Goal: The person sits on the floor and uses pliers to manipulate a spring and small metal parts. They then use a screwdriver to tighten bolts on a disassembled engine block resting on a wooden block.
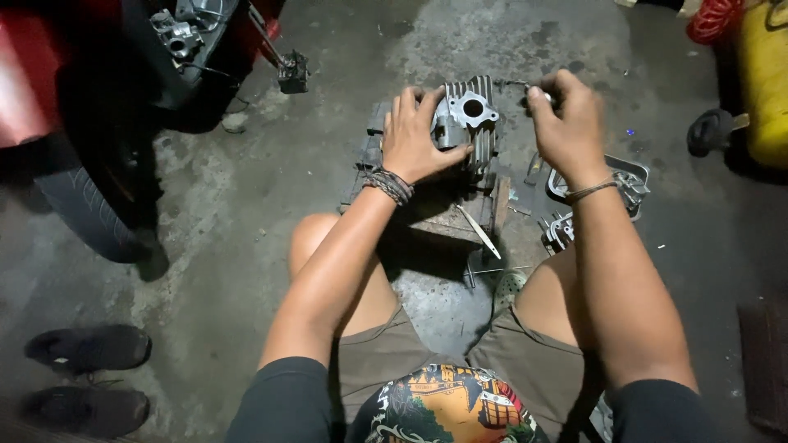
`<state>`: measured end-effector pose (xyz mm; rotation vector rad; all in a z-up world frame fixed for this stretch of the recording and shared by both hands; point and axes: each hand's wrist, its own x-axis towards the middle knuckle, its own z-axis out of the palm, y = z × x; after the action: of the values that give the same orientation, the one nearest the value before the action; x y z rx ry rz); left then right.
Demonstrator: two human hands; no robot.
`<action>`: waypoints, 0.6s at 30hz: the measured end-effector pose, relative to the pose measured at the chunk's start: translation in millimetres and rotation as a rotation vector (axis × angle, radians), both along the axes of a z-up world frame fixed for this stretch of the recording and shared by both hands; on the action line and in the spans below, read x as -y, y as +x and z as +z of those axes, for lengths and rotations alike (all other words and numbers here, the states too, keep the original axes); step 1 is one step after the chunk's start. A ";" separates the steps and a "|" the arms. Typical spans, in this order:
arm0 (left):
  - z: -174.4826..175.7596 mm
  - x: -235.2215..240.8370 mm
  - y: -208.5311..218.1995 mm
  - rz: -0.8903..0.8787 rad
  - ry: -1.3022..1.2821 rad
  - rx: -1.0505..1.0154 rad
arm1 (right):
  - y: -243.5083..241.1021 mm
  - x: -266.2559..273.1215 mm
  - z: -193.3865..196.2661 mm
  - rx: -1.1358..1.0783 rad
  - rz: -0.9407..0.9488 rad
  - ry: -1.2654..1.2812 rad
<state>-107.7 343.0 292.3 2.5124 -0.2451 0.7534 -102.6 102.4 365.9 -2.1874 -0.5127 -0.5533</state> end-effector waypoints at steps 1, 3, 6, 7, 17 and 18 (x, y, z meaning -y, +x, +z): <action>-0.8 0.4 3.1 -0.001 0.000 0.003 | 6.6 -5.1 -7.0 0.003 -0.001 0.000; -5.5 3.1 6.2 0.022 -0.015 -0.016 | 16.5 -13.3 -24.3 -0.205 0.178 0.235; 2.2 6.0 0.5 0.030 -0.036 0.009 | 19.2 -25.7 -34.7 -0.111 0.072 0.152; 2.0 7.1 2.6 0.026 -0.034 0.013 | 20.4 -25.6 -33.2 -0.108 0.069 0.154; 4.8 16.3 0.7 0.099 -0.074 0.010 | 10.4 -26.3 -23.8 -0.106 0.056 0.084; 3.3 15.8 0.6 0.087 -0.080 0.021 | 8.2 -25.8 -23.1 -0.110 0.051 0.066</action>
<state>-107.1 327.2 295.6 2.4543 -0.1111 0.8076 -94.4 128.2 342.9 -2.1229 -0.4832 -0.4139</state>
